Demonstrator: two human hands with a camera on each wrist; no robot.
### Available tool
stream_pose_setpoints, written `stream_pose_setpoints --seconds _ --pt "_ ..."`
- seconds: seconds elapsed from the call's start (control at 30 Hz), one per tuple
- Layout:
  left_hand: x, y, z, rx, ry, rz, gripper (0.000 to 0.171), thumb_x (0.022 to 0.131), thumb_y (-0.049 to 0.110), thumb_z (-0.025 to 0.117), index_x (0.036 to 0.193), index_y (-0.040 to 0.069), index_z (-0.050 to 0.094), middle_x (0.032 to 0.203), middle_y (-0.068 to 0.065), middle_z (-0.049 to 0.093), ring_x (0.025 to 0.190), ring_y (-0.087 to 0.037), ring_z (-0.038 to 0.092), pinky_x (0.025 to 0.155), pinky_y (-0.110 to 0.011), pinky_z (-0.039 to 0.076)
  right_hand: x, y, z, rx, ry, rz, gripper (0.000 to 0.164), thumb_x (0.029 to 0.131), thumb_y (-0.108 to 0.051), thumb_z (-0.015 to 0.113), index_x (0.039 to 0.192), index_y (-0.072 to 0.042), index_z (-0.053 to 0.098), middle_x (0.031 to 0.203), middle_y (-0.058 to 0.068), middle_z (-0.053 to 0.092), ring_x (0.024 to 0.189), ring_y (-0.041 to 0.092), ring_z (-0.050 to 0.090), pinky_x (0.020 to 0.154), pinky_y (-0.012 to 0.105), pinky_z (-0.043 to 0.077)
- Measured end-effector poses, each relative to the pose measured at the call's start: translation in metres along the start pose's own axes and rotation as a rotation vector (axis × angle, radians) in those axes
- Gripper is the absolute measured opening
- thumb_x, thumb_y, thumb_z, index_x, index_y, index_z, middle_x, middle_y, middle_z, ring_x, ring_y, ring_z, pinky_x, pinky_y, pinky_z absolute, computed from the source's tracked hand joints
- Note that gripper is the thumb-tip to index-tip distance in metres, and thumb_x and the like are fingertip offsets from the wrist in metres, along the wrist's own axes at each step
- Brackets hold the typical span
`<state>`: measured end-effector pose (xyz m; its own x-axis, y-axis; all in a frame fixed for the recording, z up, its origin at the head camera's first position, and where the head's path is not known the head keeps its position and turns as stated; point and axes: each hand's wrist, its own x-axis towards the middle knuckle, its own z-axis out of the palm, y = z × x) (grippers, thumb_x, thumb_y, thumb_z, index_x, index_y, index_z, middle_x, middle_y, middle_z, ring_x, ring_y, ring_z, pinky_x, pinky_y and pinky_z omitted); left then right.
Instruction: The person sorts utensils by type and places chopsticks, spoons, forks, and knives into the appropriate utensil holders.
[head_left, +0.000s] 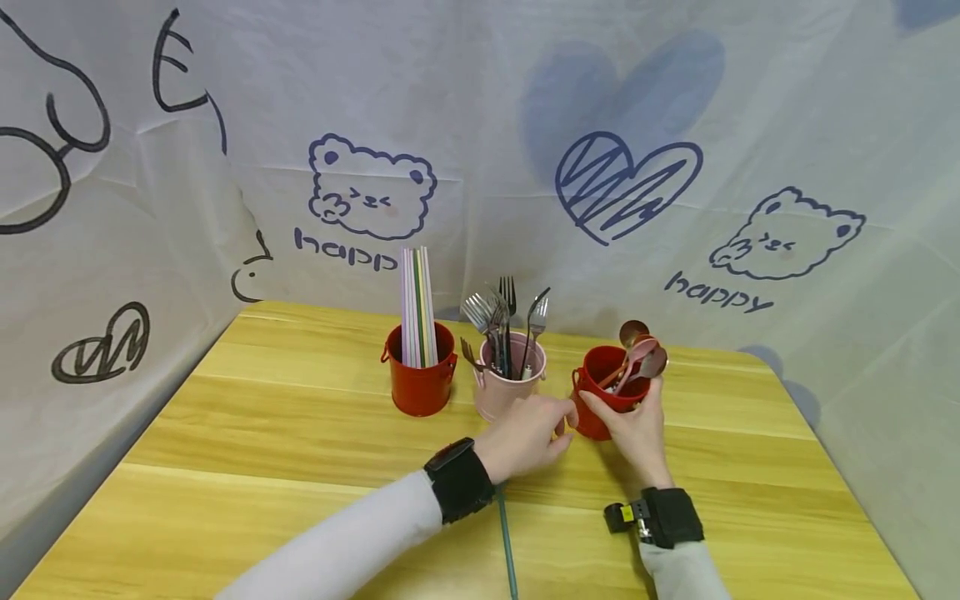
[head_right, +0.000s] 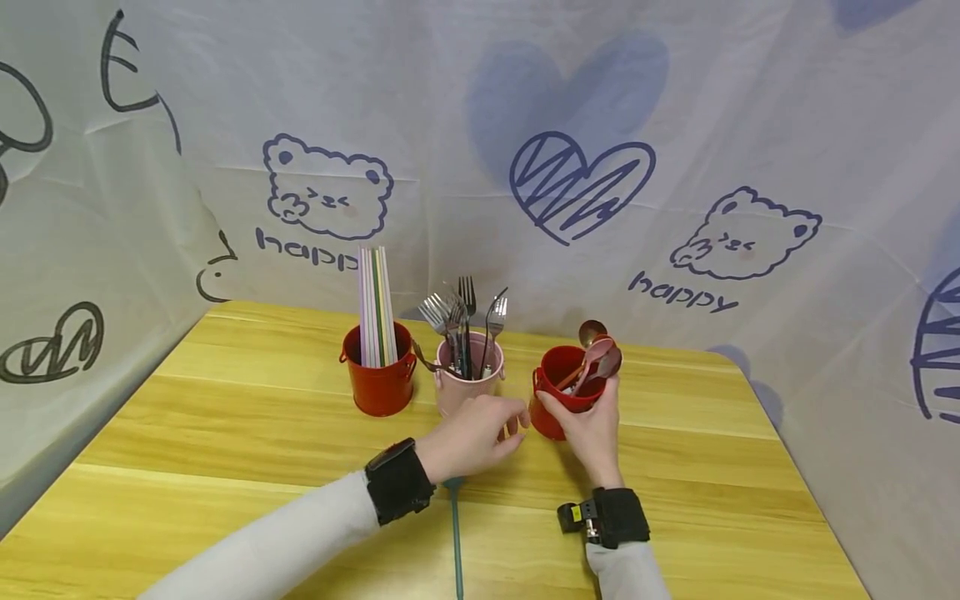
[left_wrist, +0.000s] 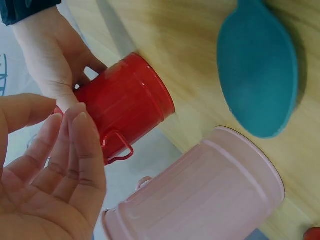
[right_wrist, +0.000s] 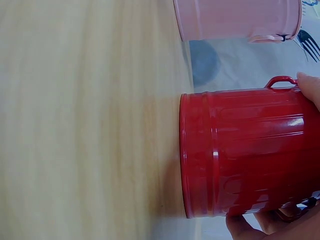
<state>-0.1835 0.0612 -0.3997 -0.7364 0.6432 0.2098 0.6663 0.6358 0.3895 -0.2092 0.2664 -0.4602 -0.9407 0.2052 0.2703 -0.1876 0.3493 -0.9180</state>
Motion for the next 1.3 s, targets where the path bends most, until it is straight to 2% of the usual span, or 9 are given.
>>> stream_pose_setpoints --seconds 0.23,0.4,0.5,0.67,0.83,1.03,1.3 --pt "-0.022 -0.001 -0.004 0.005 -0.059 -0.012 0.013 0.094 0.021 0.070 0.105 0.014 0.069 0.084 0.003 0.068 0.068 -0.002 0.054 0.060 -0.014 0.042 0.000 -0.002 0.002 -0.012 0.015 -0.010 0.096 0.080 -0.016 0.086 0.154 -0.015 0.025 0.151 0.012 0.046 0.137 0.027 0.046 0.119 0.050 0.036" --pt "-0.037 -0.007 -0.005 0.012 -0.096 -0.018 0.011 0.093 0.021 0.071 0.103 0.015 0.069 0.080 0.004 0.068 0.066 -0.003 0.055 0.064 -0.016 0.046 -0.001 -0.002 0.000 -0.025 0.020 0.004 0.094 0.081 -0.019 0.085 0.154 -0.014 0.025 0.151 0.013 0.046 0.138 0.029 0.045 0.119 0.053 0.035" --pt "-0.045 -0.011 -0.004 0.032 -0.132 -0.032 0.010 0.094 0.022 0.070 0.101 0.015 0.070 0.084 0.003 0.071 0.068 -0.004 0.056 0.068 -0.018 0.049 -0.001 -0.002 0.000 -0.033 0.019 0.010 0.095 0.082 -0.021 0.085 0.154 -0.015 0.024 0.152 0.013 0.044 0.139 0.030 0.044 0.120 0.054 0.034" --pt "-0.058 -0.018 -0.003 0.027 -0.201 -0.078 0.010 0.095 0.024 0.069 0.100 0.015 0.070 0.086 0.003 0.071 0.070 -0.004 0.057 0.068 -0.021 0.051 -0.002 -0.003 -0.001 -0.036 0.009 0.016 0.096 0.082 -0.022 0.084 0.155 -0.017 0.022 0.153 0.013 0.044 0.140 0.031 0.043 0.120 0.057 0.033" --pt "-0.069 -0.021 -0.002 0.023 -0.227 -0.079 0.009 0.095 0.023 0.068 0.097 0.015 0.069 0.083 0.005 0.068 0.069 -0.004 0.057 0.066 -0.021 0.050 -0.002 -0.004 -0.001 -0.028 0.000 0.015 0.097 0.082 -0.021 0.085 0.156 -0.018 0.022 0.153 0.012 0.043 0.140 0.030 0.043 0.120 0.057 0.033" --pt "-0.077 -0.022 0.002 -0.012 -0.274 -0.095 0.009 0.095 0.023 0.068 0.087 0.019 0.066 0.076 0.010 0.059 0.066 -0.002 0.051 0.061 -0.020 0.045 -0.002 -0.005 -0.001 -0.013 -0.004 0.011 0.098 0.081 -0.019 0.085 0.156 -0.019 0.022 0.154 0.012 0.043 0.140 0.030 0.043 0.120 0.056 0.034" --pt "-0.079 -0.025 0.010 -0.051 -0.298 -0.095 0.018 0.093 0.023 0.069 0.077 0.021 0.062 0.068 0.013 0.052 0.061 -0.001 0.047 0.058 -0.017 0.040 -0.002 -0.004 -0.001 -0.023 -0.007 0.029 0.098 0.082 -0.022 0.085 0.156 -0.019 0.021 0.155 0.012 0.042 0.141 0.031 0.042 0.121 0.057 0.033"
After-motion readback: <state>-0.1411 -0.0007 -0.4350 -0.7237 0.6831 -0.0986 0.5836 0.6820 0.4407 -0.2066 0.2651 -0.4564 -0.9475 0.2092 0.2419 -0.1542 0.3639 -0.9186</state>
